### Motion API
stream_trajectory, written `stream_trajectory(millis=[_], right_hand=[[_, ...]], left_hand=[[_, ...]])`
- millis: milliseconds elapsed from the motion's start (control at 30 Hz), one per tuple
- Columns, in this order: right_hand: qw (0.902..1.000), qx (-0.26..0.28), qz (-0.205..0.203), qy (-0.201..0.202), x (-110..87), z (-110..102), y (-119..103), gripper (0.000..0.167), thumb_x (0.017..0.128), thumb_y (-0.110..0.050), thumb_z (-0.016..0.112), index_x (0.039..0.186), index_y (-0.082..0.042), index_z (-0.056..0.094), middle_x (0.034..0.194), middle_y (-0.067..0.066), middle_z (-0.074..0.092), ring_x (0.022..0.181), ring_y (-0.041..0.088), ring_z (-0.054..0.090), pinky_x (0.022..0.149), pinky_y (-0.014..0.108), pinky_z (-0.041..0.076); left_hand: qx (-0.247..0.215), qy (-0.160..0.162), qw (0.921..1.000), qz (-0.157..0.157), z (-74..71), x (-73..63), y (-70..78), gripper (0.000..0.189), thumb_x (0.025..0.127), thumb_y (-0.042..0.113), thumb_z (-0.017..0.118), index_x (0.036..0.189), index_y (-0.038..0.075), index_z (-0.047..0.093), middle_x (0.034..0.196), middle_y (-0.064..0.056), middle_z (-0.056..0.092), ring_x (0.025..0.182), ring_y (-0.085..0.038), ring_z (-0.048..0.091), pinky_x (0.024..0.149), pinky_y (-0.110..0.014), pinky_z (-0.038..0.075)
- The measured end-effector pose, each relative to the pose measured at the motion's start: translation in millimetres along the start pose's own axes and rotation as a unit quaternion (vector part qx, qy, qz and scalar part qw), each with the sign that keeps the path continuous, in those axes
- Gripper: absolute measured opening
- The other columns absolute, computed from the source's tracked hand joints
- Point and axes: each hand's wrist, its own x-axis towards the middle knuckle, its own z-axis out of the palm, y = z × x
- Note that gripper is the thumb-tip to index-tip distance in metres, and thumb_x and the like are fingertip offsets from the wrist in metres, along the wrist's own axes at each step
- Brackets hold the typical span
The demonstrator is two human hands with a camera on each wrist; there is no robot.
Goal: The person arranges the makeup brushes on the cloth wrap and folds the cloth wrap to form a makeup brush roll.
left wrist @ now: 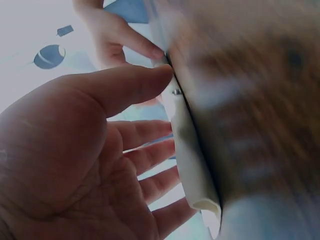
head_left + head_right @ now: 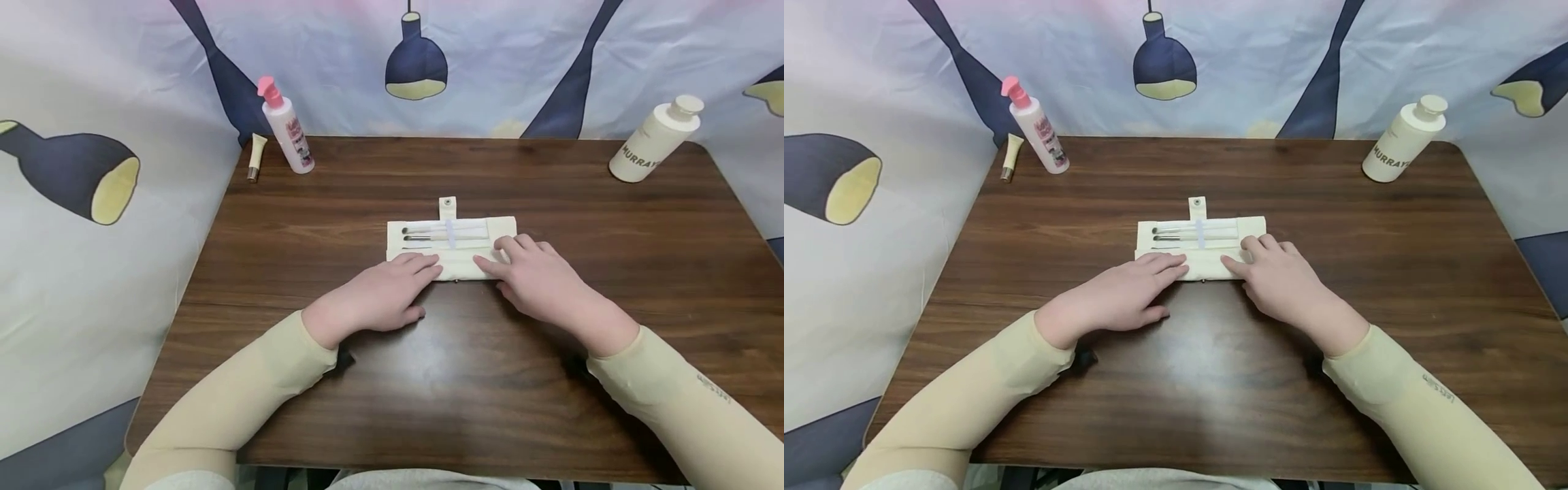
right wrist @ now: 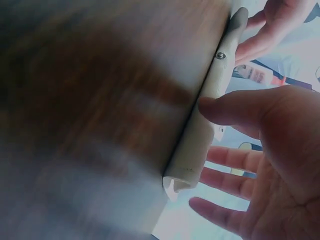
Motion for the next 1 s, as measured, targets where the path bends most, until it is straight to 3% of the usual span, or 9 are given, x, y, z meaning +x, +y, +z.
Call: stream_trajectory(millis=[167, 300, 400, 600, 700, 800, 900, 1000], right_hand=[[0.9997, 0.021, -0.003, 0.01, 2.0, -1.5, -0.6, 0.056, 0.08, -0.005, 0.083, 0.134, -0.014, 0.068, 0.113, 0.012, 0.062, 0.098, 0.035, 0.058, 0.076, 0.049, 0.052], [0.9988, 0.044, 0.013, 0.015, 3.6, -3.0, 2.8, 0.052, 0.08, -0.001, 0.081, 0.129, -0.013, 0.069, 0.112, 0.01, 0.063, 0.1, 0.035, 0.058, 0.08, 0.052, 0.051], [0.998, 0.06, 0.015, 0.012, 4.6, -2.2, 8.9, 0.045, 0.082, 0.004, 0.076, 0.124, -0.011, 0.07, 0.111, 0.011, 0.064, 0.099, 0.036, 0.06, 0.081, 0.052, 0.052], [0.9876, 0.149, 0.046, -0.018, 14.3, -9.3, 30.0, 0.03, 0.089, 0.003, 0.069, 0.118, -0.006, 0.072, 0.112, 0.012, 0.07, 0.102, 0.034, 0.065, 0.089, 0.052, 0.054], [0.9716, 0.214, 0.09, -0.046, 18.5, -9.1, 43.5, 0.02, 0.097, -0.007, 0.067, 0.116, -0.009, 0.072, 0.109, 0.007, 0.072, 0.1, 0.027, 0.066, 0.091, 0.048, 0.052], [0.9519, 0.271, 0.13, -0.058, 21.3, -3.9, 54.9, 0.015, 0.101, -0.017, 0.066, 0.114, -0.012, 0.072, 0.103, 0.006, 0.071, 0.09, 0.023, 0.061, 0.084, 0.042, 0.049], [0.9399, 0.297, 0.161, -0.05, 24.7, 2.0, 62.6, 0.021, 0.104, -0.025, 0.063, 0.118, -0.011, 0.07, 0.102, 0.009, 0.069, 0.085, 0.024, 0.055, 0.078, 0.039, 0.043], [0.9278, 0.314, 0.197, -0.042, 30.3, 7.6, 64.4, 0.028, 0.104, -0.028, 0.062, 0.123, -0.008, 0.068, 0.106, 0.013, 0.068, 0.086, 0.027, 0.054, 0.078, 0.039, 0.042]], left_hand=[[0.004, 0.03, 0.9995, -0.006, -0.3, 1.6, -4.8, 0.064, 0.099, 0.03, 0.067, 0.156, 0.012, 0.044, 0.162, -0.005, 0.042, 0.151, -0.024, 0.036, 0.121, -0.041, 0.037], [0.049, 0.074, 0.9957, -0.025, -1.2, 2.1, -8.3, 0.048, 0.096, 0.02, 0.067, 0.143, 0.016, 0.054, 0.134, -0.005, 0.057, 0.126, -0.026, 0.054, 0.098, -0.043, 0.053], [0.072, 0.075, 0.9935, -0.047, -1.4, 0.6, -11.8, 0.038, 0.095, 0.014, 0.063, 0.132, 0.016, 0.058, 0.117, -0.005, 0.057, 0.11, -0.026, 0.056, 0.082, -0.043, 0.054], [0.07, 0.082, 0.9915, -0.072, -5.0, 2.6, -22.2, 0.039, 0.091, 0.006, 0.064, 0.129, 0.015, 0.06, 0.118, -0.005, 0.055, 0.108, -0.026, 0.056, 0.078, -0.043, 0.056], [0.038, 0.081, 0.9924, -0.085, -5.6, 4.9, -28.0, 0.046, 0.092, 0.006, 0.062, 0.137, 0.017, 0.058, 0.126, -0.005, 0.056, 0.116, -0.026, 0.057, 0.08, -0.046, 0.057], [-0.019, 0.081, 0.9915, -0.1, -5.4, 7.3, -36.3, 0.047, 0.095, 0.01, 0.058, 0.142, 0.018, 0.056, 0.135, -0.005, 0.06, 0.124, -0.026, 0.059, 0.089, -0.05, 0.057], [-0.097, 0.104, 0.9832, -0.114, -6.9, 11.6, -49.0, 0.041, 0.099, 0.014, 0.056, 0.139, 0.018, 0.057, 0.129, -0.005, 0.067, 0.111, -0.025, 0.064, 0.092, -0.048, 0.055], [-0.175, 0.12, 0.9685, -0.13, -8.5, 17.6, -63.4, 0.035, 0.1, 0.017, 0.055, 0.135, 0.017, 0.059, 0.12, -0.005, 0.069, 0.092, -0.024, 0.062, 0.086, -0.042, 0.051]])
